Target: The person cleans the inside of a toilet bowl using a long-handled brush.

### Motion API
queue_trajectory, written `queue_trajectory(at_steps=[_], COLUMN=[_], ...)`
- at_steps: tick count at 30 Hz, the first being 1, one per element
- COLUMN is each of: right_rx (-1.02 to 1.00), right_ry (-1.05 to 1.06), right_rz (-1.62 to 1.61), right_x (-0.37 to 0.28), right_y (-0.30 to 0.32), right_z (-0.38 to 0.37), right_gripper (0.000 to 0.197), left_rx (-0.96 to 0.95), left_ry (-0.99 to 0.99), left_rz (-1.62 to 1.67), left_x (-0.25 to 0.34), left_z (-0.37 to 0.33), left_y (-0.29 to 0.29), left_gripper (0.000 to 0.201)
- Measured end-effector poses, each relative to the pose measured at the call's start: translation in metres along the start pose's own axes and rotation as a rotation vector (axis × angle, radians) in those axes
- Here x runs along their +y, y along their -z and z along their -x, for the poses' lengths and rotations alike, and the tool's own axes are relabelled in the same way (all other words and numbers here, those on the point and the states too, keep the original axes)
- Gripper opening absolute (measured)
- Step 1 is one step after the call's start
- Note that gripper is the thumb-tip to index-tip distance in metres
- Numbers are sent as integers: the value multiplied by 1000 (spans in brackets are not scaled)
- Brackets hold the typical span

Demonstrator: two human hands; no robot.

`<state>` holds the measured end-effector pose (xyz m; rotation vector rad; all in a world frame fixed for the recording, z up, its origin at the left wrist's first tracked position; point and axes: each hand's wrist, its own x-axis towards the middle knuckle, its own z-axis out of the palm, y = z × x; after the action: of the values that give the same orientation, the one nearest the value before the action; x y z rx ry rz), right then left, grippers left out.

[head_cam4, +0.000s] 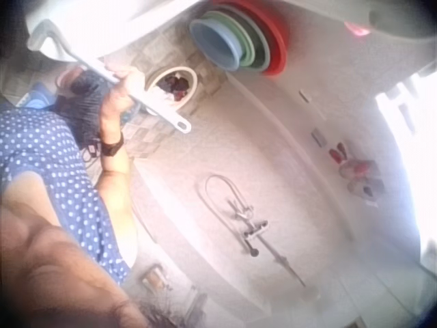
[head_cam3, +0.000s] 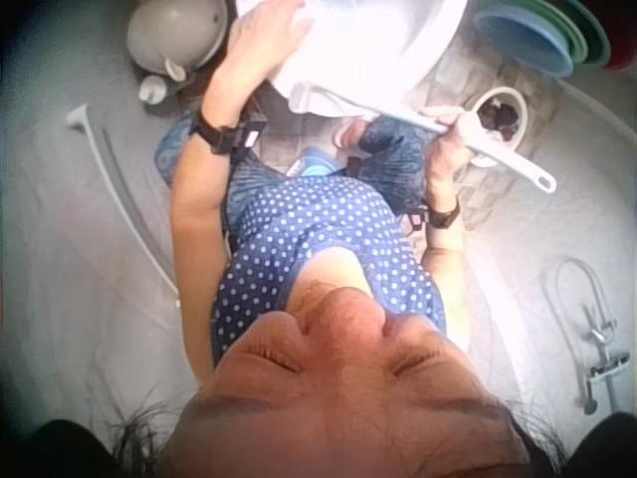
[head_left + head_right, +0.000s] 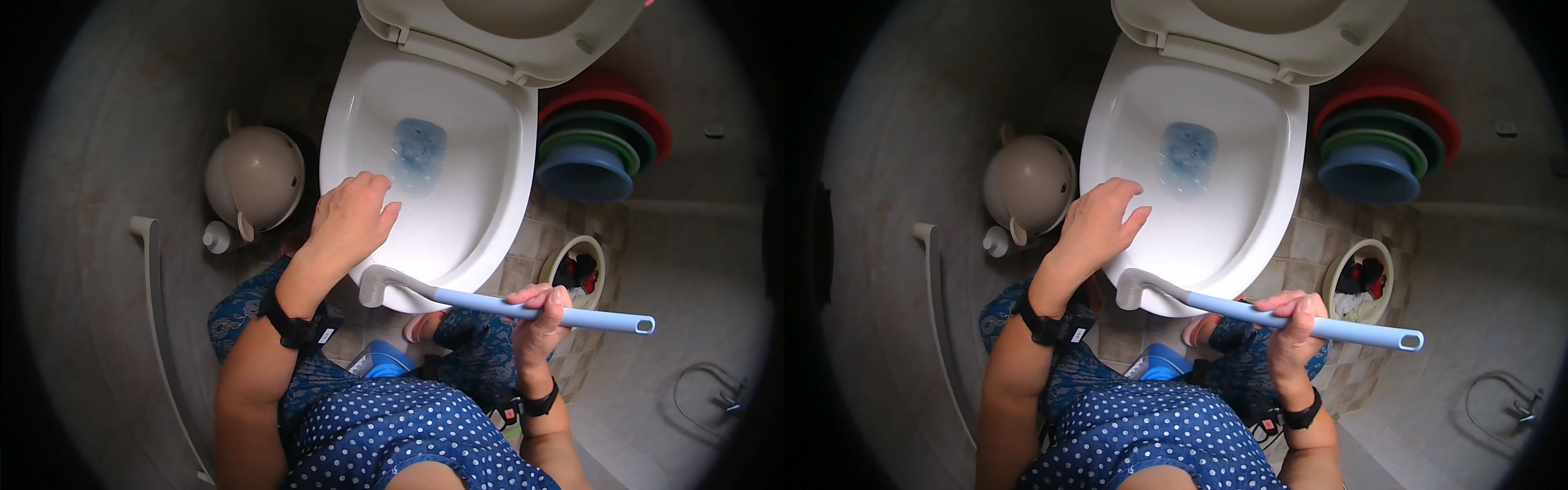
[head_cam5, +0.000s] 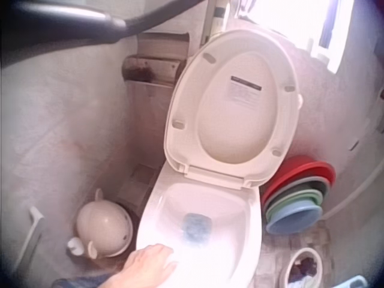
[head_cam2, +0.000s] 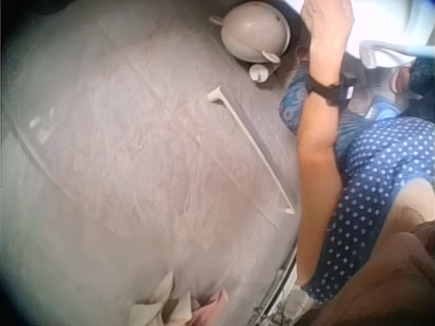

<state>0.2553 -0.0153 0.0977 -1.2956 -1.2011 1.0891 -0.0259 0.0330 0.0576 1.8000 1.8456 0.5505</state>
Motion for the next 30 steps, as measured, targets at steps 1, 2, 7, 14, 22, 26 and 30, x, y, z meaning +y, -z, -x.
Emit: queue_trajectory(at_steps=[1,2,7,14,22,26,30], right_rx=[30,40,80,36,-236,-374,-387], right_ry=[-2,-12,-7,39,45,209,264], right_rz=[44,74,19,-73,254,469,511], right_x=[-4,-8,-6,25,72,96,106], right_y=[11,24,17,-13,-36,-40,-59], right_z=[-1,-1,-6,-59,-104,-125,-143], right_gripper=[38,38,36,39,20,18,19], left_rx=[8,16,-1,72,25,24,11], left_ry=[-1,-2,3,41,46,45,37], left_rz=[-8,-15,-14,-3,-7,-20,-11], left_x=[-1,-2,1,-2,3,3,5], left_z=[0,1,0,-2,-3,-5,-5], left_y=[1,2,2,3,3,3,3], left_gripper=[30,30,30,31,31,30,30])
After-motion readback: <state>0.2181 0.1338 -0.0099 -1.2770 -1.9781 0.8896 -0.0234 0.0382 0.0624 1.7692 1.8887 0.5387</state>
